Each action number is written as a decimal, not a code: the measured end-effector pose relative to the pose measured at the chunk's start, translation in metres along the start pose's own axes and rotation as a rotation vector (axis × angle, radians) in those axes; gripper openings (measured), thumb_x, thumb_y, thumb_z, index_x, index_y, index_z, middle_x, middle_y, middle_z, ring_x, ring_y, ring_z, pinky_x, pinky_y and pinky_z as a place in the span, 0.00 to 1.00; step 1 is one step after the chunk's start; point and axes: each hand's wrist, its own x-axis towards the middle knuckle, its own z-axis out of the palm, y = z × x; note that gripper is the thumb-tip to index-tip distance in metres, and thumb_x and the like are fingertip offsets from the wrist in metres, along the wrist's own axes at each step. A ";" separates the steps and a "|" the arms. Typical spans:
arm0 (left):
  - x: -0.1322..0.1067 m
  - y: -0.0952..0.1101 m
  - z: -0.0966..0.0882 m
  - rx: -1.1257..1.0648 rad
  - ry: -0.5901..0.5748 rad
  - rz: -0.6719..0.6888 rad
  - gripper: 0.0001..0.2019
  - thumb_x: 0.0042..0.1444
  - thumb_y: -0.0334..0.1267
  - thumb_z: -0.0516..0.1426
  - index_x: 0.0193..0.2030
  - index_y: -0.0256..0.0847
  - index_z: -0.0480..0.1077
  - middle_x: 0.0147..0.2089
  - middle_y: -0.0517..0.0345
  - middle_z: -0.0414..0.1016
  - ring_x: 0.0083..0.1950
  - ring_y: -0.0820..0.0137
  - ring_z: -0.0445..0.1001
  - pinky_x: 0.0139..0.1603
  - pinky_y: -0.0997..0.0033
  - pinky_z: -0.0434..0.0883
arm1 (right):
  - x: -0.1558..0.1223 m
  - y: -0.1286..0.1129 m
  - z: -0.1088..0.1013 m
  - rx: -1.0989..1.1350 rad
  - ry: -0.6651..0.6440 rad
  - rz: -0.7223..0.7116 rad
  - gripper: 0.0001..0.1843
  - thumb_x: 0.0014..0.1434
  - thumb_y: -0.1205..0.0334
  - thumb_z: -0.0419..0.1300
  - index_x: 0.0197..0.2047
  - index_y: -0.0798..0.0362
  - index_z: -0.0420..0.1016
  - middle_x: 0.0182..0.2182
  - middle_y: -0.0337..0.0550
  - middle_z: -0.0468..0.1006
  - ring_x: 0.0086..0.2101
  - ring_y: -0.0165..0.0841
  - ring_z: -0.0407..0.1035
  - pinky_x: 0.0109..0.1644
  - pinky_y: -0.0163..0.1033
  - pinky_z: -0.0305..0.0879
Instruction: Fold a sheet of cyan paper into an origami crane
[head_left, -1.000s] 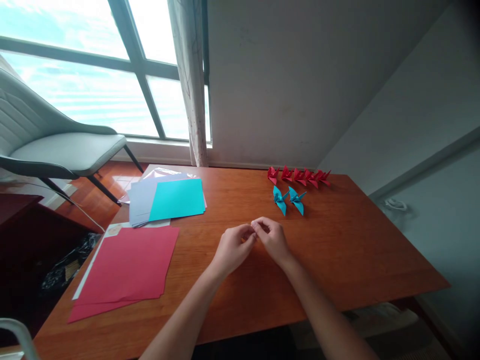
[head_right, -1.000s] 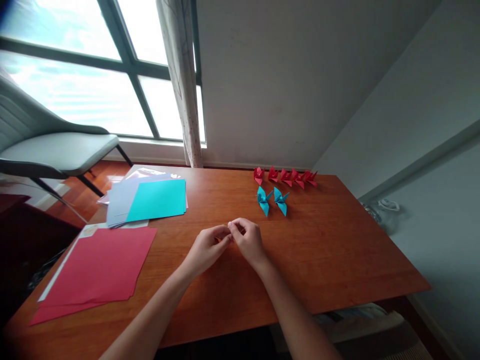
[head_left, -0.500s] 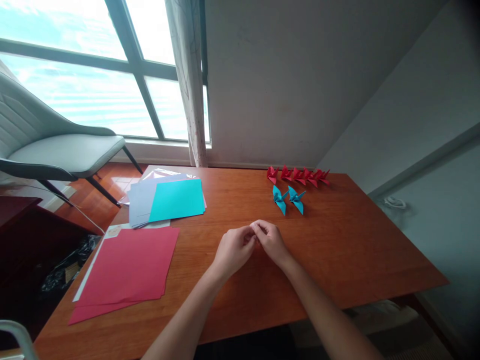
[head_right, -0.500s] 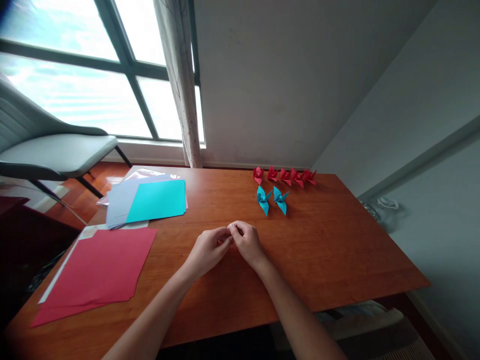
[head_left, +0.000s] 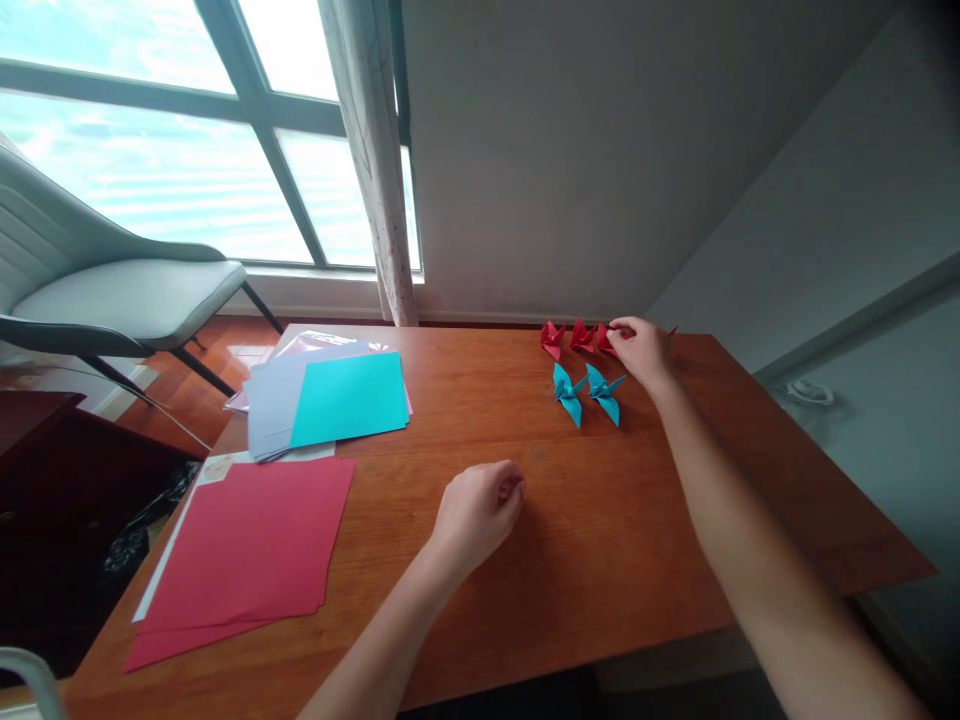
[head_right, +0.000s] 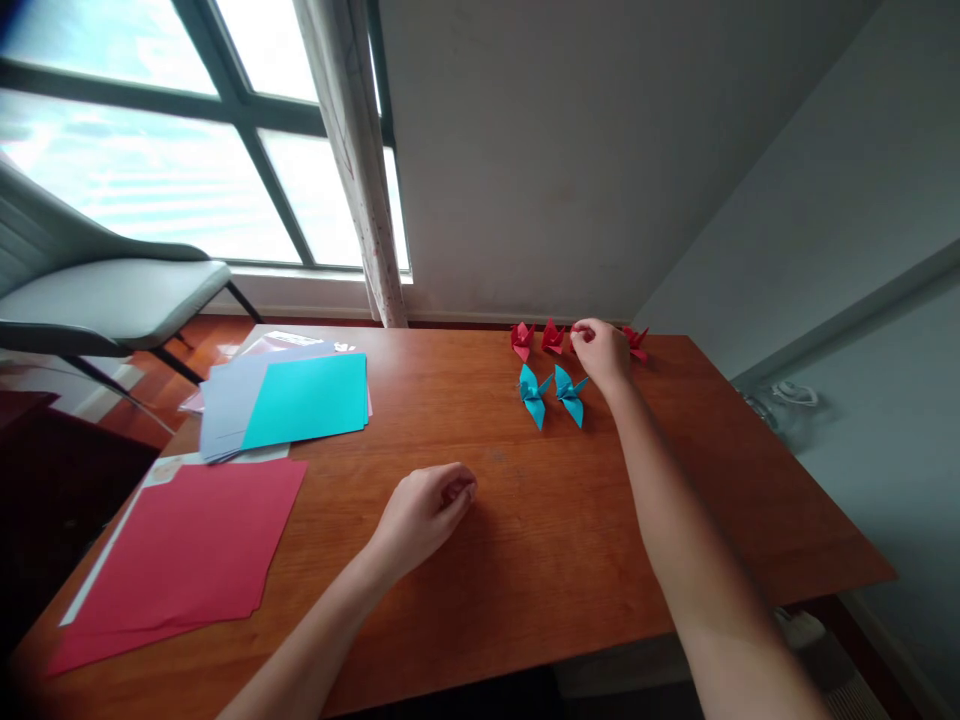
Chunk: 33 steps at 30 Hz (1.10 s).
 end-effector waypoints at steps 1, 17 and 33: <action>0.000 0.000 -0.001 0.004 -0.005 -0.003 0.07 0.61 0.36 0.54 0.34 0.43 0.73 0.35 0.57 0.80 0.33 0.69 0.74 0.32 0.73 0.60 | 0.011 0.004 0.005 -0.046 -0.023 0.001 0.12 0.55 0.61 0.62 0.41 0.56 0.82 0.35 0.53 0.84 0.37 0.42 0.76 0.46 0.44 0.69; -0.002 -0.001 -0.001 0.060 -0.033 -0.012 0.07 0.62 0.36 0.54 0.37 0.44 0.74 0.37 0.56 0.80 0.36 0.68 0.75 0.34 0.72 0.61 | 0.021 0.015 0.027 -0.171 -0.085 -0.098 0.12 0.57 0.66 0.58 0.38 0.54 0.84 0.41 0.52 0.85 0.41 0.43 0.77 0.49 0.45 0.69; 0.001 0.000 -0.003 0.074 -0.047 -0.005 0.07 0.61 0.36 0.55 0.37 0.45 0.75 0.37 0.56 0.80 0.37 0.66 0.76 0.35 0.72 0.61 | -0.082 -0.042 -0.013 1.192 -0.164 0.513 0.08 0.48 0.60 0.66 0.29 0.50 0.70 0.24 0.37 0.74 0.23 0.28 0.66 0.20 0.30 0.59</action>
